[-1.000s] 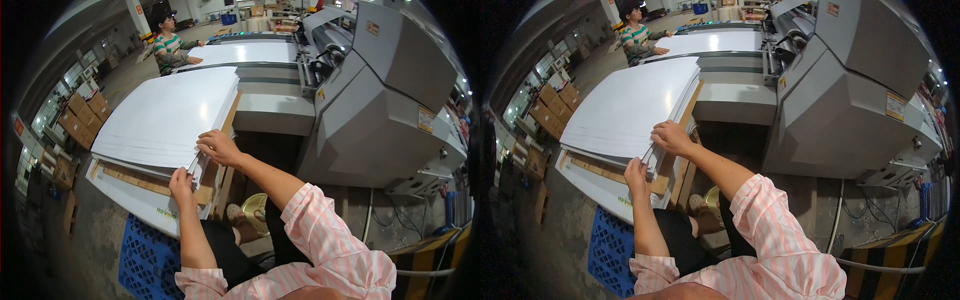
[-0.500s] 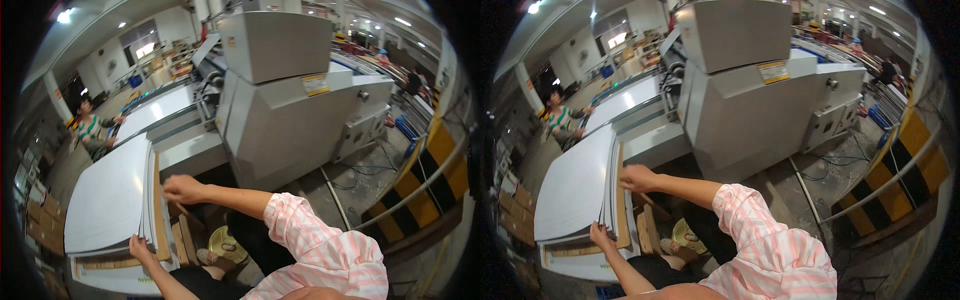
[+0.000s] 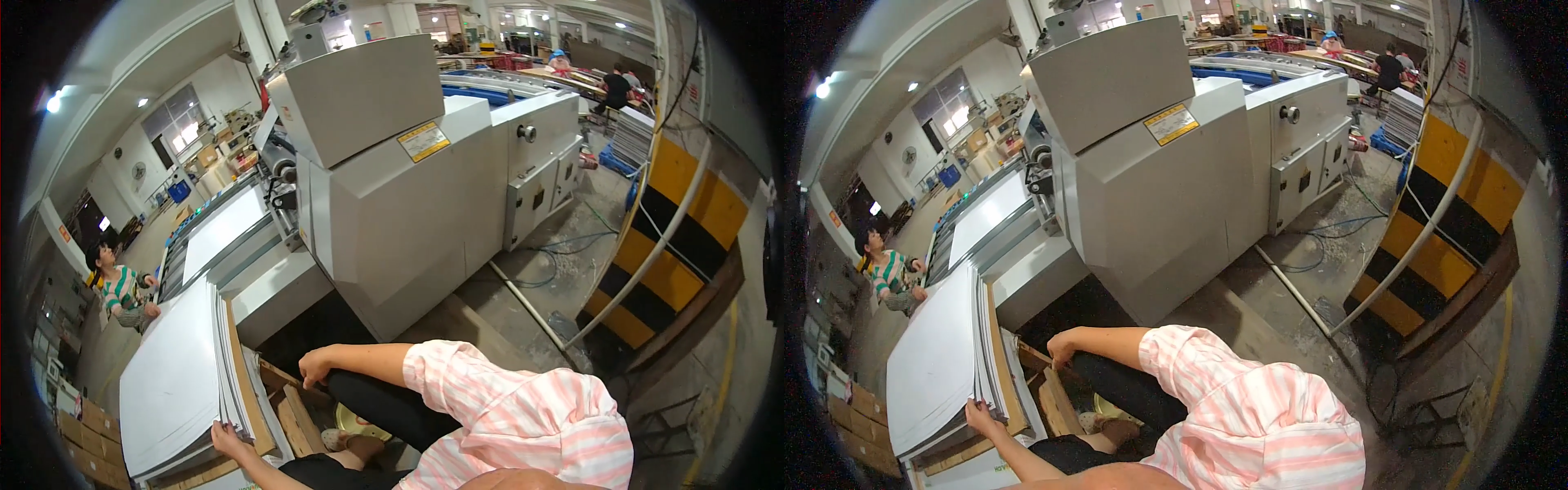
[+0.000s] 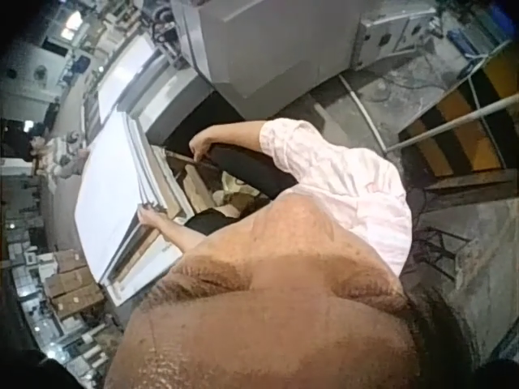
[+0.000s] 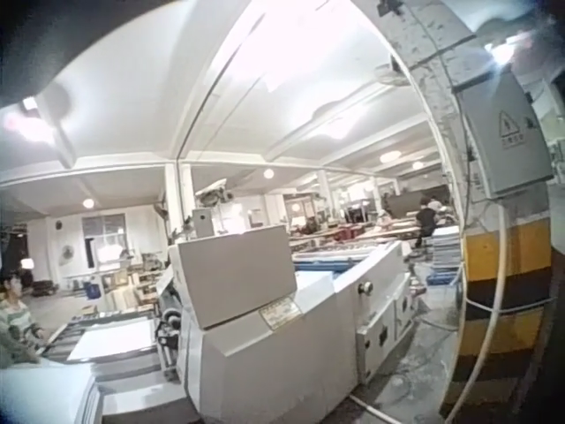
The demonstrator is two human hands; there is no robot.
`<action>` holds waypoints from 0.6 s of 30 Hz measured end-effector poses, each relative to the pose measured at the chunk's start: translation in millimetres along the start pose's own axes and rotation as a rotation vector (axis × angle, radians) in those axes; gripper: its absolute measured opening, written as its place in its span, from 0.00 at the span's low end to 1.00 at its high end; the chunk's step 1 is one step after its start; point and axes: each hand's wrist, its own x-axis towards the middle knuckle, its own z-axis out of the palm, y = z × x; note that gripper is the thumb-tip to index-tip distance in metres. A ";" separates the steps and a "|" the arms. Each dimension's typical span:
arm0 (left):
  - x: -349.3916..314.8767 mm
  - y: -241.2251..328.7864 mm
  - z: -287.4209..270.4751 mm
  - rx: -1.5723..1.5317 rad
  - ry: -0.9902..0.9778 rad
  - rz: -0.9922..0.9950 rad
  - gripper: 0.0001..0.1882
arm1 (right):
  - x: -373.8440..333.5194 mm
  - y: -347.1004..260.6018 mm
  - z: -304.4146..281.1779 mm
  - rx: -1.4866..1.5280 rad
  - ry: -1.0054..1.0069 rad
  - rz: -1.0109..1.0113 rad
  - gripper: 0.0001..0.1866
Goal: Flipping through a stack of large white sheets of paper or plastic on a work table for inspection or preparation.
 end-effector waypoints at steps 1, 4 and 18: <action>0.7 -0.6 1.0 0.000 -0.009 0.002 0.15 | -0.9 -2.6 -0.5 0.002 0.008 0.004 0.16; 4.8 -5.2 -0.2 -0.007 0.009 0.005 0.16 | -2.4 -9.6 -0.6 -0.023 0.005 0.049 0.17; 24.6 -26.5 -9.4 -0.010 -0.021 0.016 0.16 | 3.2 -22.3 2.7 -0.156 -0.029 0.087 0.19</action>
